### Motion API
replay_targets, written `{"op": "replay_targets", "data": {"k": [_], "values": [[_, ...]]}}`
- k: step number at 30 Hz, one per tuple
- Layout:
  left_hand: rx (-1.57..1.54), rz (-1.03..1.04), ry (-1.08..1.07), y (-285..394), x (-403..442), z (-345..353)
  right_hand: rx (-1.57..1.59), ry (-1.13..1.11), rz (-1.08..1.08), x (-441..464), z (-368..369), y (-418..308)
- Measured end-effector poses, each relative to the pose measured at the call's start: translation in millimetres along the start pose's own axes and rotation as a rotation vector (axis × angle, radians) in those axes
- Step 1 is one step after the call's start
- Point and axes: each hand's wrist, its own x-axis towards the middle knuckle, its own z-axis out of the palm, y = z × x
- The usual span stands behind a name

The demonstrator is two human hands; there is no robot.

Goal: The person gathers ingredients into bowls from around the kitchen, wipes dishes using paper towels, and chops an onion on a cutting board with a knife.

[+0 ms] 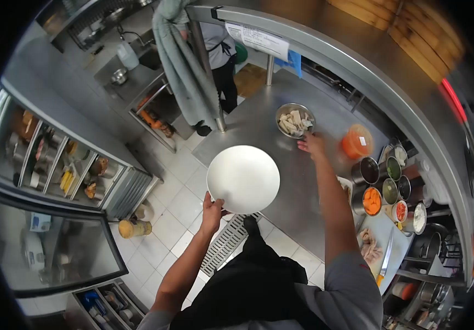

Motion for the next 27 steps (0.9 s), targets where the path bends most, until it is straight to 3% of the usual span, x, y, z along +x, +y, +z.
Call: {"op": "replay_targets", "data": {"k": [3,6,9,12,15,21,24,27], "values": [[0.017,-0.037,-0.031,-1.2,53.0,16.3,-0.024,0.102,-0.036,19.1,11.4,-3.6],[0.1,-0.128,-0.118,2.5,102.3,23.0,0.098,0.0,-0.13,9.9,7.6,-7.5],[-0.078,-0.098,-0.217,7.7,138.0,48.0,0.149,-0.068,-0.141,-6.2,-4.6,-23.2],[-0.181,-0.244,-0.283,8.6,172.8,71.4,0.135,-0.114,-0.065,-20.1,-3.6,-21.9],[-0.166,-0.254,-0.382,-8.9,210.2,93.7,0.158,-0.056,-0.029,-13.9,11.7,3.1],[-0.1,-0.25,-0.337,-17.1,263.0,164.5,0.42,0.028,-0.055,-9.7,39.9,3.2],[-0.114,-0.242,-0.345,-11.2,287.8,200.1,0.394,0.047,-0.027,-39.6,24.6,-17.0],[-0.111,-0.257,-0.327,-14.9,310.7,232.0,0.27,-0.078,-0.16,-114.4,1.2,-14.9]]}}
